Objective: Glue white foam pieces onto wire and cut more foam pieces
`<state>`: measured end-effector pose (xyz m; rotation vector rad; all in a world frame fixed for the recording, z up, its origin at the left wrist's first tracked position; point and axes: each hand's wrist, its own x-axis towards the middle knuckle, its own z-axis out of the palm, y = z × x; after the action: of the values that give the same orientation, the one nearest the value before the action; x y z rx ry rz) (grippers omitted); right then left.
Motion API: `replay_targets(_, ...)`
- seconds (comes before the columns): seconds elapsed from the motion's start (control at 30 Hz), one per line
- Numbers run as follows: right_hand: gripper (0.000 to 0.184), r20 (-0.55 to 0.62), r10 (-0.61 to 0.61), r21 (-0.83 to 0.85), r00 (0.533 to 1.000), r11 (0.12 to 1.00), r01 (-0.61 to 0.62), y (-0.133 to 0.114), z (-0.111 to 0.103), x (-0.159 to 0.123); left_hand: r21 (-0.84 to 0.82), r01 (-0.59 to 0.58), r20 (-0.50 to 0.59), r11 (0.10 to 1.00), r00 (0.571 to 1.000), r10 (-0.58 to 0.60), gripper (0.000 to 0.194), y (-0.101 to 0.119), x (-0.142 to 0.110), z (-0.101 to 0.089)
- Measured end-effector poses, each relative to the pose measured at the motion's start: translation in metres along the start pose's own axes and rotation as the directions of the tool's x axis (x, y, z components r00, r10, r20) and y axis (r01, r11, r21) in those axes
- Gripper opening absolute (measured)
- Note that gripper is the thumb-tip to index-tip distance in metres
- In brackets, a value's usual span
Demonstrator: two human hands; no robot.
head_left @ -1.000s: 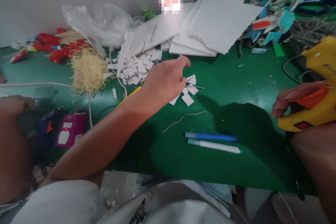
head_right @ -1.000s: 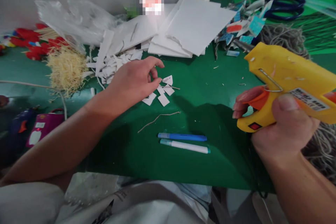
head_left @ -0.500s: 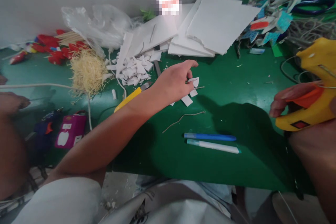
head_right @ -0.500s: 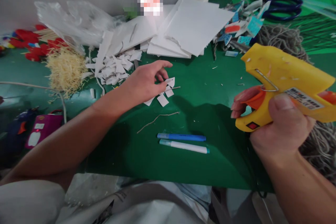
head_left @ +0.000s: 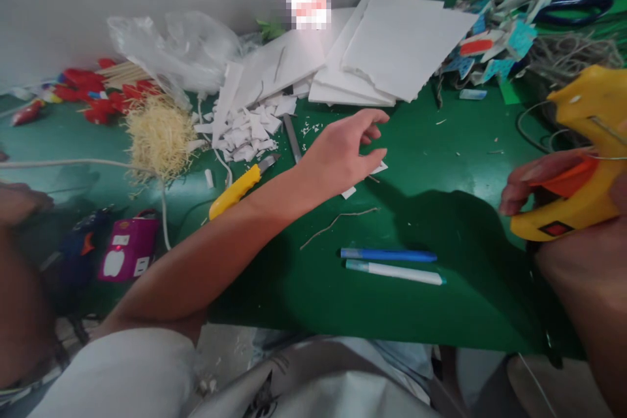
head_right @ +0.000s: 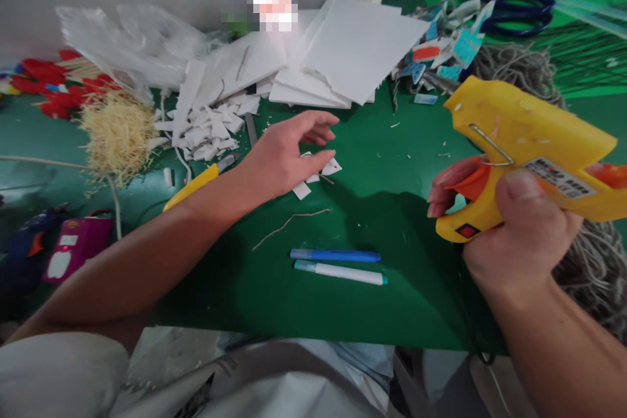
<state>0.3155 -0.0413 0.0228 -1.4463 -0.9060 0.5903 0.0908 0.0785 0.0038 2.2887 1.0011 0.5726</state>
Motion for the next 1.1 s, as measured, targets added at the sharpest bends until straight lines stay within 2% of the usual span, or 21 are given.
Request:
replay_targets(0.07, 0.041, -0.069, 0.055, 0.082, 0.996, 0.995, -0.049, -0.002, 0.002, -0.001, 0.099, -0.046, -0.080, 0.994, 0.995, 0.054, 0.030, 0.003, -0.006, -0.009)
replay_targets(0.13, 0.033, -0.025, 0.056, 0.072, 0.998, 0.996, -0.054, -0.005, 0.005, -0.002, 0.242, -0.104, -0.072, 0.965, 0.990, 0.125, 0.016, 0.008, -0.014, -0.015)
replay_targets(0.2, 0.029, 0.047, 0.037, 0.032, 0.998, 0.999, -0.039, -0.008, 0.008, -0.003, 0.390, -0.223, 0.016, 0.893, 0.972, 0.236, 0.011, 0.011, -0.023, -0.016)
replay_targets(0.27, 0.030, 0.118, 0.018, 0.009, 0.993, 1.000, -0.019, -0.009, 0.011, -0.004, 0.500, -0.361, 0.151, 0.787, 0.931, 0.332, 0.017, 0.014, -0.029, -0.010)
replay_targets(0.33, 0.033, 0.173, 0.003, -0.001, 0.985, 1.000, -0.003, -0.007, 0.011, -0.005, 0.558, -0.452, 0.234, 0.696, 0.890, 0.391, 0.019, 0.014, -0.032, -0.001)
replay_targets(0.47, 0.040, 0.204, -0.006, 0.003, 0.979, 1.000, 0.006, -0.002, 0.010, -0.006, 0.630, -0.501, 0.215, 0.593, 0.847, 0.487, 0.021, 0.012, -0.030, 0.013)
replay_targets(0.57, 0.038, 0.201, -0.010, 0.010, 0.979, 1.000, 0.009, -0.002, 0.009, -0.006, 0.668, -0.527, 0.189, 0.526, 0.803, 0.565, 0.024, 0.011, -0.029, 0.016)
replay_targets(0.63, 0.037, 0.206, -0.019, 0.014, 0.978, 1.000, 0.016, -0.002, 0.009, -0.006, 0.673, -0.536, 0.194, 0.509, 0.793, 0.578, 0.026, 0.011, -0.029, 0.015)
replay_targets(0.7, 0.036, 0.221, -0.022, 0.027, 0.975, 0.999, 0.017, -0.002, 0.008, -0.006, 0.653, -0.521, 0.185, 0.550, 0.813, 0.552, 0.027, 0.011, -0.029, 0.012)
replay_targets(0.77, 0.040, 0.245, -0.028, 0.039, 0.969, 0.999, 0.019, 0.000, 0.007, -0.005, 0.586, -0.477, 0.149, 0.655, 0.858, 0.492, 0.025, 0.012, -0.030, 0.006)
replay_targets(0.87, 0.045, 0.260, -0.031, 0.046, 0.965, 0.999, 0.019, 0.003, 0.004, -0.004, 0.391, -0.376, 0.061, 0.840, 0.921, 0.384, 0.021, 0.013, -0.033, -0.007)
replay_targets(0.93, 0.048, 0.262, -0.018, 0.037, 0.965, 0.999, 0.009, 0.003, 0.003, -0.004, 0.263, -0.305, -0.017, 0.915, 0.947, 0.320, 0.018, 0.012, -0.035, -0.016)
replay_targets(1.03, 0.048, 0.269, -0.011, 0.029, 0.963, 1.000, 0.003, 0.003, 0.003, -0.005, 0.195, -0.219, -0.105, 0.956, 0.964, 0.243, 0.013, 0.011, -0.039, -0.025)
replay_targets(1.1, 0.046, 0.263, -0.008, 0.034, 0.965, 0.999, -0.001, 0.002, 0.004, -0.006, 0.257, -0.206, -0.089, 0.944, 0.968, 0.235, 0.014, 0.009, -0.041, -0.024)
